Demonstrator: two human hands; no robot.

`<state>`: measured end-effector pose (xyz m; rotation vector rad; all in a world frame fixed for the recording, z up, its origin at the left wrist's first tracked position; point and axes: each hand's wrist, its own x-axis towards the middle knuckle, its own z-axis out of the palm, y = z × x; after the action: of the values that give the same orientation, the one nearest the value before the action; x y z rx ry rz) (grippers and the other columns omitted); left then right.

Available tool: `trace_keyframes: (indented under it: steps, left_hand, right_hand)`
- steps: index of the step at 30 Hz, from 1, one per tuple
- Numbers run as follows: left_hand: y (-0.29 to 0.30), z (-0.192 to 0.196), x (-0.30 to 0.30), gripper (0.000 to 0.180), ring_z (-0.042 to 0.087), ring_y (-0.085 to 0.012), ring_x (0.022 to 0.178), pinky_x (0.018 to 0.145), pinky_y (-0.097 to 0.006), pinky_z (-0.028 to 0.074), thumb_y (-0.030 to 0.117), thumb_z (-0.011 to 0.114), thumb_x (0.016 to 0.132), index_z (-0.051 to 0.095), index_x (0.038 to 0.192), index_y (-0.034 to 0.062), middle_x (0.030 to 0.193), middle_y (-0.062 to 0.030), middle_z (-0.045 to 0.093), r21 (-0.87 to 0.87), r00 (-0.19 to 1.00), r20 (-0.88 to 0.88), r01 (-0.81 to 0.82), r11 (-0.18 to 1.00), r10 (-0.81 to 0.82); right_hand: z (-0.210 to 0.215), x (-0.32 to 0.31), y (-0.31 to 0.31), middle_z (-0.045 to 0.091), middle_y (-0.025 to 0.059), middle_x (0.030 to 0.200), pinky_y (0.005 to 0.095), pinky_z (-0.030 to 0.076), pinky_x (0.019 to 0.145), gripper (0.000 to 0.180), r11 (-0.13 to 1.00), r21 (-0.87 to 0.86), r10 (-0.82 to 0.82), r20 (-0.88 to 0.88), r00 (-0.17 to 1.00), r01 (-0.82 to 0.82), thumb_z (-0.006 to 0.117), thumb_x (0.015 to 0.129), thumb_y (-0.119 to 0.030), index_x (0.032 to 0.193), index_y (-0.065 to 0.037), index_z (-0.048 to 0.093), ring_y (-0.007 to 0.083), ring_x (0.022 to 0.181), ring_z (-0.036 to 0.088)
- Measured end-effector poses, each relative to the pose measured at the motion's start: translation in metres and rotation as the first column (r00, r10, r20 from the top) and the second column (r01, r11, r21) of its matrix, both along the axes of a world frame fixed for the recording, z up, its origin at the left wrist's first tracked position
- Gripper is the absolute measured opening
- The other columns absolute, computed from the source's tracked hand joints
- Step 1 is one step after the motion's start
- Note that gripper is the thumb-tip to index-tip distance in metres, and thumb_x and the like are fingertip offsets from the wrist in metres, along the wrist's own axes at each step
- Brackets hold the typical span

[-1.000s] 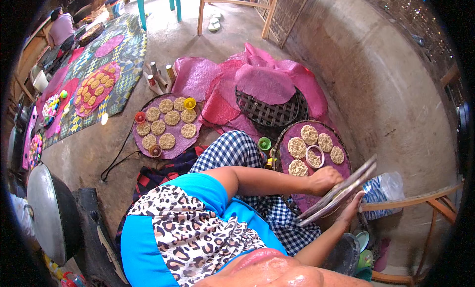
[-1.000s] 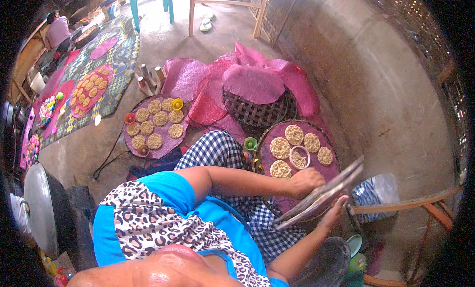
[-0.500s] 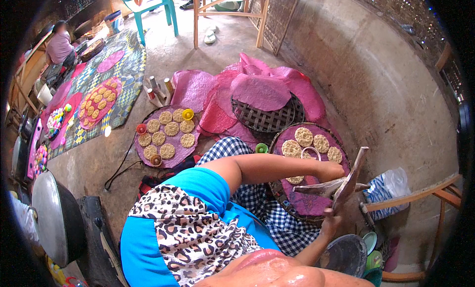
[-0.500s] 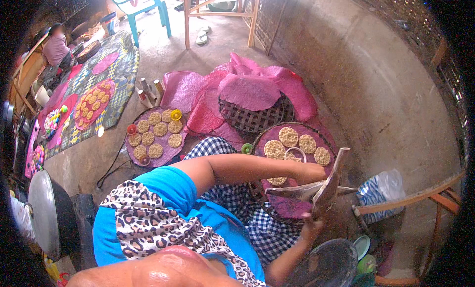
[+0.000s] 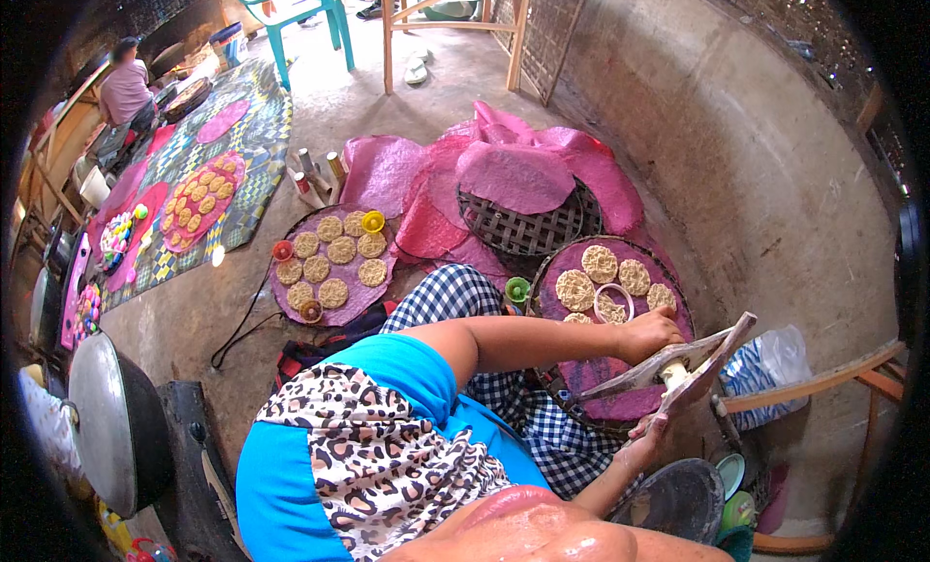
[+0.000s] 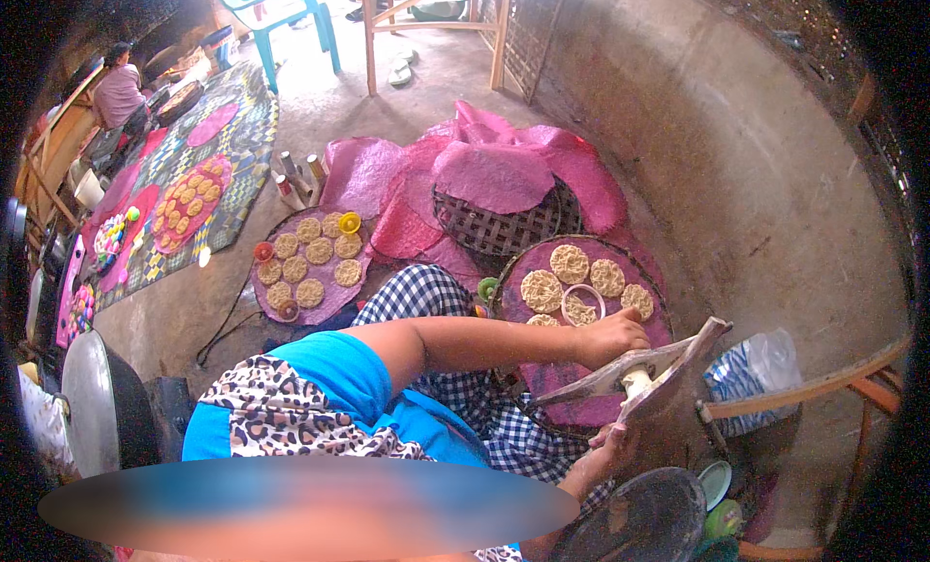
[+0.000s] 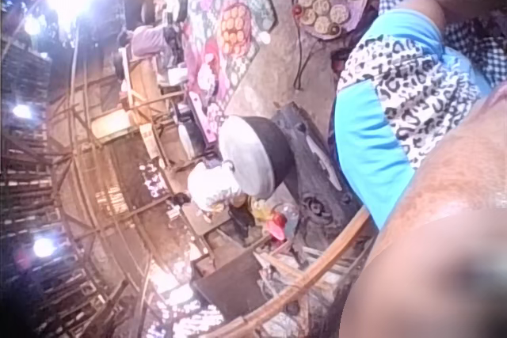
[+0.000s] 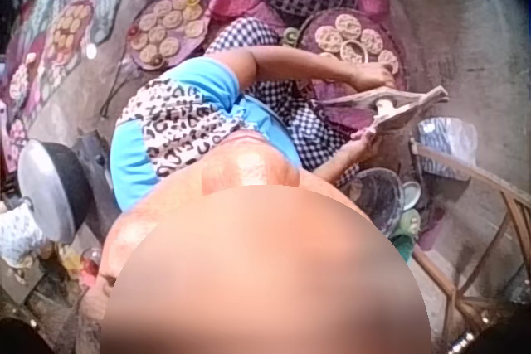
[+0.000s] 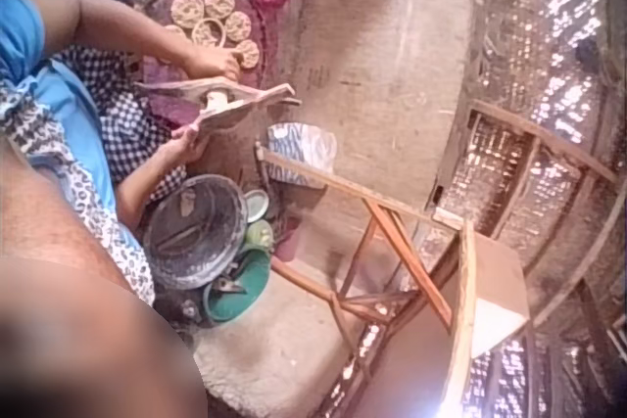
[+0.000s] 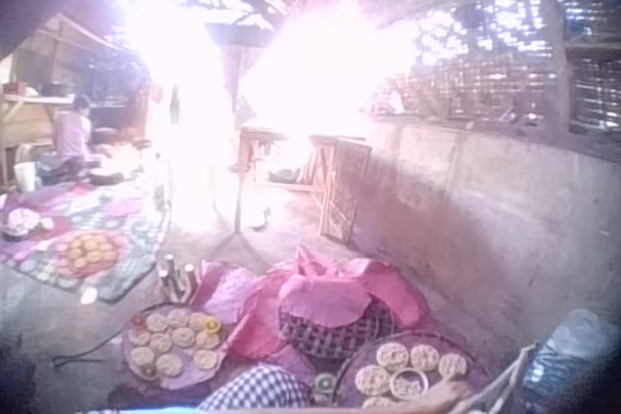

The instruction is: The person sits on the floor and uses a manual noodle press to extrude dough into noodles. They repeatedly take dough from a metal bowl, load it into the press, and push the plunger to form noodles into small cups on a tray.

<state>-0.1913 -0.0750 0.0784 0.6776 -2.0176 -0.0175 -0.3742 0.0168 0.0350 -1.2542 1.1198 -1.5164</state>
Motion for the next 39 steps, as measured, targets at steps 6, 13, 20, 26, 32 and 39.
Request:
trace_keyframes:
  steps: [6,13,20,26,32,39]
  left_hand:
    - [-0.006,-0.009,-0.002,0.022,0.055,-0.0233,0.076,0.077,-0.041,0.034,0.022,0.060,0.061,0.057,0.079,0.0092,0.073,-0.0062,0.057,0.022,0.993,0.049,-0.108,0.994,0.107]
    - [-0.029,-0.021,0.013,0.030,0.055,-0.0140,0.078,0.067,-0.030,0.047,0.007,0.058,0.073,0.054,0.102,0.0041,0.095,-0.0050,0.059,0.449,0.903,-0.413,0.093,0.889,0.114]
    - [-0.021,0.023,-0.008,0.031,0.055,-0.0229,0.097,0.075,-0.031,0.047,0.019,0.057,0.077,0.054,0.104,0.0035,0.111,-0.0125,0.055,0.300,0.276,-0.952,0.927,0.227,0.129]
    - [-0.024,0.042,-0.022,0.026,0.057,-0.0195,0.078,0.068,-0.033,0.047,0.017,0.057,0.075,0.057,0.095,0.0001,0.090,-0.0096,0.061,0.185,0.173,-0.972,0.981,0.063,0.156]
    - [-0.031,0.051,-0.014,0.006,0.055,-0.0176,0.060,0.054,-0.029,0.045,0.004,0.057,0.071,0.057,0.077,0.0011,0.070,-0.0080,0.058,0.211,0.180,-0.977,0.911,0.355,0.118]
    - [-0.038,0.051,-0.003,0.009,0.057,-0.0217,0.066,0.059,-0.034,0.050,0.009,0.058,0.073,0.054,0.080,0.0051,0.073,-0.0086,0.057,0.269,0.244,-0.963,0.895,0.355,0.115]
  right_hand:
    - [0.015,-0.002,0.016,0.041,0.0006,0.059,0.0202,0.027,0.040,0.059,0.999,-0.001,-0.043,-0.027,0.999,0.043,0.058,0.073,-0.054,0.096,0.000,0.055,0.0078,0.047,0.036]
    - [0.025,-0.022,0.015,0.038,-0.0033,0.051,0.0184,0.028,0.033,0.056,0.904,0.150,0.219,0.643,0.734,-0.401,0.046,0.073,-0.065,0.074,-0.009,0.047,0.0056,0.039,0.035]
    - [-0.012,-0.008,0.015,0.044,0.0033,0.053,0.0192,0.034,0.035,0.067,0.477,-0.041,0.318,0.939,0.129,-0.878,0.037,0.077,-0.066,0.083,-0.001,0.054,0.0074,0.036,0.039]
    - [-0.017,-0.001,0.016,0.050,0.0076,0.057,0.0206,0.033,0.032,0.069,0.252,-0.130,0.529,0.848,0.023,-0.959,0.032,0.079,-0.066,0.092,-0.001,0.053,0.0089,0.035,0.039]
    - [0.022,-0.015,0.006,0.049,0.0086,0.115,0.0298,0.041,0.081,0.054,0.959,-0.008,0.282,-0.099,0.954,-0.284,0.059,0.077,-0.030,0.122,-0.005,0.043,0.0175,0.099,0.049]
    - [0.051,-0.014,-0.027,0.047,0.0124,0.116,0.0393,0.037,0.086,0.060,0.876,-0.442,-0.235,-0.743,0.627,-0.195,0.058,0.057,0.003,0.115,-0.012,0.051,0.0303,0.100,0.047]
